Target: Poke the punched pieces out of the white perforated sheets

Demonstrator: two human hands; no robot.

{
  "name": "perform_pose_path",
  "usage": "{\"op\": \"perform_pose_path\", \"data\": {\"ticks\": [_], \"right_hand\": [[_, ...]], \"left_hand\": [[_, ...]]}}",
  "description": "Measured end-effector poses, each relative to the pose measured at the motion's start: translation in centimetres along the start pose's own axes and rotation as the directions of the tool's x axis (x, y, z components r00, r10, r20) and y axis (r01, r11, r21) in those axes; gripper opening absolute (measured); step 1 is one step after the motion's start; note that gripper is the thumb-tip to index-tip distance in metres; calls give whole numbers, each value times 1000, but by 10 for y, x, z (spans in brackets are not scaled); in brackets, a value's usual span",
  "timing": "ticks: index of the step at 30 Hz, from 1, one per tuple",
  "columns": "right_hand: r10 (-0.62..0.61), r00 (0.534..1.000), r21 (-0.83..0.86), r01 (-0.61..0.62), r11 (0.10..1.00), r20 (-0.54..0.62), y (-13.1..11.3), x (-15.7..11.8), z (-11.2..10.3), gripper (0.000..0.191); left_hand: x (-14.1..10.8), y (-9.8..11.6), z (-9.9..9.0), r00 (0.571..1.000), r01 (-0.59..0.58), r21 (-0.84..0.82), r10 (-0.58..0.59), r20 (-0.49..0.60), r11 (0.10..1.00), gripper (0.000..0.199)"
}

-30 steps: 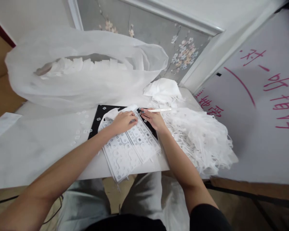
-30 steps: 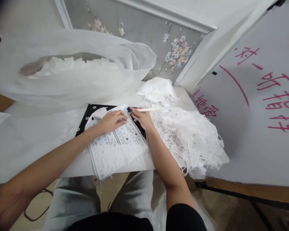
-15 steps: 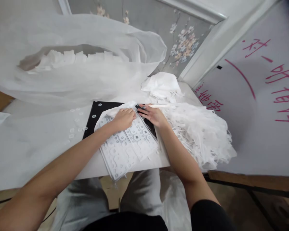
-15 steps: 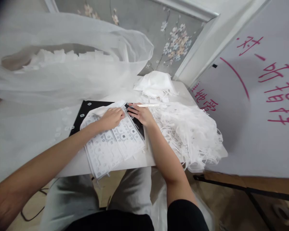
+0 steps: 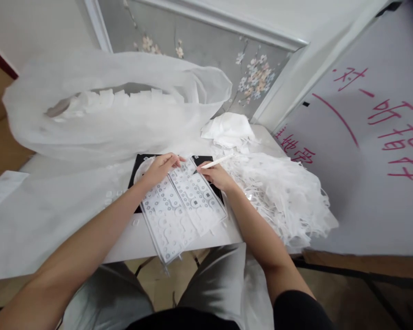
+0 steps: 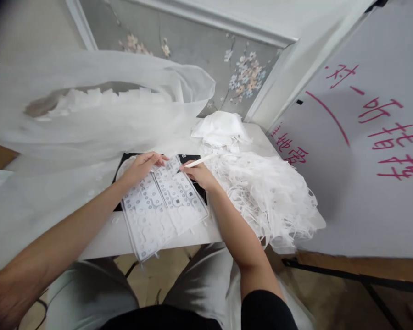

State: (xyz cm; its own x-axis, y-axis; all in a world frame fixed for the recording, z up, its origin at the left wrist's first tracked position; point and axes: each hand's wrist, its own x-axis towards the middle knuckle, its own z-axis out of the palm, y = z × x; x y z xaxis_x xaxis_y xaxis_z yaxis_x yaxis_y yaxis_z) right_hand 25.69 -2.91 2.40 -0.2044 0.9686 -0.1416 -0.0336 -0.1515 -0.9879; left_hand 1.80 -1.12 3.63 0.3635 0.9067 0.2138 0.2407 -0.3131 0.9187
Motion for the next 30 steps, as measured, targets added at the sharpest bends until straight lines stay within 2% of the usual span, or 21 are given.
{"op": "perform_pose_path", "data": {"ticks": [4, 6, 8, 9, 11, 13, 15, 17, 18, 20, 21, 22, 24, 30], "right_hand": [[-165, 974, -227, 127, 966, -155, 7, 0, 5, 23], [-225, 950, -290, 158, 944, -216, 9, 1, 4, 21], [-277, 923, -341, 178, 923, -269, 10, 1, -1, 20], [-300, 906, -364, 182, 913, -299, 10, 2, -4, 20], [-339, 868, -410, 178, 895, -363, 8, 3, -14, 20], [-367, 832, -450, 163, 878, -416, 7, 5, -24, 21], [-391, 809, -490, 149, 859, -439, 7, 7, -34, 21], [-387, 815, -521, 125, 845, -432, 8, 9, -42, 21], [-379, 823, -531, 114, 840, -422, 9, 10, -44, 21], [-366, 842, -542, 107, 833, -396, 10, 11, -48, 21], [-365, 848, -546, 110, 830, -384, 10, 11, -48, 20], [-369, 851, -551, 116, 826, -374, 9, 11, -48, 20], [-374, 855, -564, 121, 817, -358, 8, 11, -47, 20], [-346, 868, -608, 66, 791, -357, 2, 7, -44, 16]], "left_hand": [[0, 4, -12, 994, -5, 97, 16, -111, 995, 39], [0, 4, -18, 975, -50, 201, 91, -205, 978, 35], [-1, 1, -25, 932, -114, 343, 220, -289, 932, 31], [-1, -2, -27, 908, -150, 420, 293, -299, 895, 29], [-1, -8, -31, 880, -222, 543, 406, -246, 810, 26], [0, -12, -30, 887, -273, 610, 440, -140, 744, 27], [-1, -14, -27, 929, -248, 653, 366, -49, 715, 28], [-1, -15, -23, 984, -98, 712, 175, -35, 695, 35], [-2, -16, -22, 996, 17, 745, 56, -72, 667, 43], [-2, -19, -22, 971, 240, 778, -138, -197, 580, 59], [-2, -22, -24, 950, 313, 779, -193, -247, 544, 66], [-1, -25, -27, 935, 353, 775, -221, -276, 524, 71], [2, -31, -31, 934, 358, 764, -223, -281, 537, 74], [11, -39, -28, 958, 287, 702, -209, -198, 652, 43]]}}
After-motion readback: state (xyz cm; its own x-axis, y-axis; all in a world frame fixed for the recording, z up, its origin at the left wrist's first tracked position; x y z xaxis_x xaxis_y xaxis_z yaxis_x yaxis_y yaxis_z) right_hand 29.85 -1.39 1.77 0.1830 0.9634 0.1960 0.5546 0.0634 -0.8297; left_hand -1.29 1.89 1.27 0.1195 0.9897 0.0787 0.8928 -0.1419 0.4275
